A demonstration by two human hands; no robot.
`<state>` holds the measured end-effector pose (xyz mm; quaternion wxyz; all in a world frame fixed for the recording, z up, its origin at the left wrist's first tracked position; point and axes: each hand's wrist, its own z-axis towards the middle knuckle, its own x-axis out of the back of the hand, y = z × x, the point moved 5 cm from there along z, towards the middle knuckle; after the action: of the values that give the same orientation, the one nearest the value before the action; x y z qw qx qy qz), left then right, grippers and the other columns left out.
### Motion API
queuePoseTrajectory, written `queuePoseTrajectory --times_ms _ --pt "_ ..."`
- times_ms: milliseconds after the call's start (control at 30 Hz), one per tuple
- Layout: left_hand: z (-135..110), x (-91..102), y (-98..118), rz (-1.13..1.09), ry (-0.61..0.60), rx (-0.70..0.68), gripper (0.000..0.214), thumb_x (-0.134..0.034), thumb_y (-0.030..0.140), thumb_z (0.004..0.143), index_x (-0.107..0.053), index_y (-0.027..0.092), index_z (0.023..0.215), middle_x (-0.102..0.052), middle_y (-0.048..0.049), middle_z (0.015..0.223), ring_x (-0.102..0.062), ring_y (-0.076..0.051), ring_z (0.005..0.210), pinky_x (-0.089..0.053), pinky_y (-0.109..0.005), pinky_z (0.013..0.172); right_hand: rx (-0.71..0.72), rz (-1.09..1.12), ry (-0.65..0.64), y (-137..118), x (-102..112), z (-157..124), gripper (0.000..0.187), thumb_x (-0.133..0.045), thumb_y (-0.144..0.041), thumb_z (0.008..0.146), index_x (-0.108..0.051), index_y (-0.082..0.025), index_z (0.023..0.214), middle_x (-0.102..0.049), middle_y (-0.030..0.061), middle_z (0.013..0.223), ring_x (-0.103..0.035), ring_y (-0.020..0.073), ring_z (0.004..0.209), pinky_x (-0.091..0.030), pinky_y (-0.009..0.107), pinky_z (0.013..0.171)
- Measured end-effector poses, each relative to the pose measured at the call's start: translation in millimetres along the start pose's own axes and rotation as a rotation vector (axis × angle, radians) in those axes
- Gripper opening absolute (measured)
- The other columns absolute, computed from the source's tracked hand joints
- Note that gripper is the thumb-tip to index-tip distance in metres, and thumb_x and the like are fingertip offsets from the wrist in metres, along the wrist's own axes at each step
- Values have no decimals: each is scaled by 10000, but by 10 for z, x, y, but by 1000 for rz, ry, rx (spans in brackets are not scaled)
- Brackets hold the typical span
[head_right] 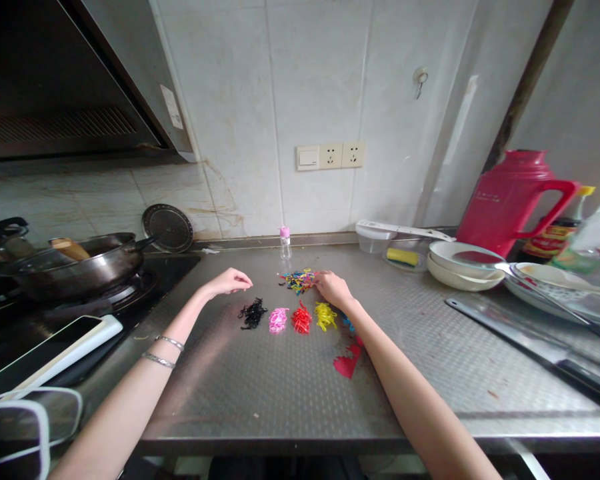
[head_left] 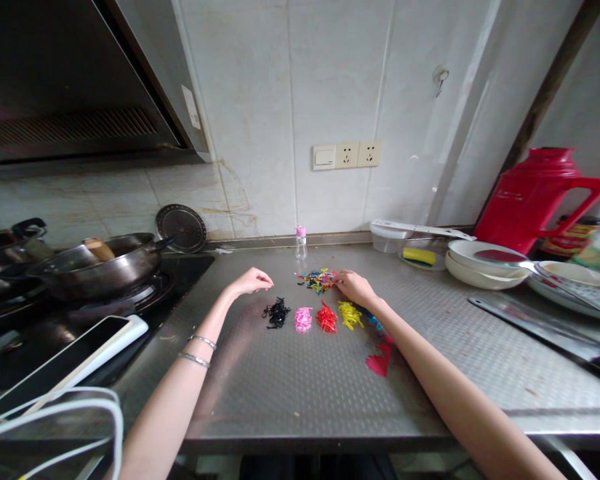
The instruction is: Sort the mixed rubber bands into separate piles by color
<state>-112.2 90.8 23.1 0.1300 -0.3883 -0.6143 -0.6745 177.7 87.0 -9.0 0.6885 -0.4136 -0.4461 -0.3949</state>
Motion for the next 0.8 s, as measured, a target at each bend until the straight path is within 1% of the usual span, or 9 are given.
queuePoseTrajectory --times_ms 133,233,300,400,500,567,667,800 --pt "4 -3 -11 8 0 12 342 -588 394 628 -664 117 814 -550 -11 565 -355 -53 436 -220 -168 386 -25 26 51 28 63 0 279 -431 -248 812 -614 -251 1023 -599 29 1088 -540 164 973 -413 222 765" --pt "15 -3 -31 11 0 10 339 -585 390 631 -664 117 815 -548 -10 564 -357 -54 434 -218 -167 382 -46 83 89 69 131 -3 301 -421 -254 813 -612 -249 1046 -617 25 1069 -561 154 928 -415 215 752" --pt "22 -5 -42 8 0 4 335 -584 385 632 -664 115 814 -551 -12 568 -362 -54 435 -220 -167 382 -46 134 97 100 179 1 299 -423 -259 811 -622 -244 1033 -641 24 1016 -578 147 874 -420 215 734" --pt "30 -9 -53 7 4 7 332 -584 383 632 -664 114 810 -556 -15 569 -362 -54 434 -220 -167 379 -24 233 93 169 265 20 278 -461 -253 788 -646 -206 991 -671 35 907 -592 139 797 -432 214 713" --pt "33 -14 -54 12 -1 22 332 -583 382 633 -664 117 815 -562 -17 575 -363 -54 433 -214 -165 375 -31 313 74 312 366 45 257 -507 -257 752 -670 -157 926 -681 48 849 -595 143 754 -449 215 670" --pt "33 -18 -51 15 -7 31 334 -584 382 632 -663 118 820 -566 -19 583 -368 -54 434 -211 -164 373 -75 357 14 451 414 46 274 -524 -272 733 -672 -141 923 -683 53 823 -592 144 705 -455 210 590" --pt "30 -20 -45 16 -8 29 337 -585 388 630 -664 121 821 -568 -20 586 -373 -55 434 -213 -163 372 -139 439 -143 652 450 -4 304 -540 -280 704 -671 -140 940 -683 54 815 -579 130 647 -436 187 490" --pt "27 -24 -53 25 -6 21 338 -588 390 626 -665 125 821 -568 -17 582 -374 -54 430 -217 -164 372 -219 498 -407 818 447 -178 266 -582 -265 639 -695 -167 859 -684 53 817 -588 141 709 -430 168 490"
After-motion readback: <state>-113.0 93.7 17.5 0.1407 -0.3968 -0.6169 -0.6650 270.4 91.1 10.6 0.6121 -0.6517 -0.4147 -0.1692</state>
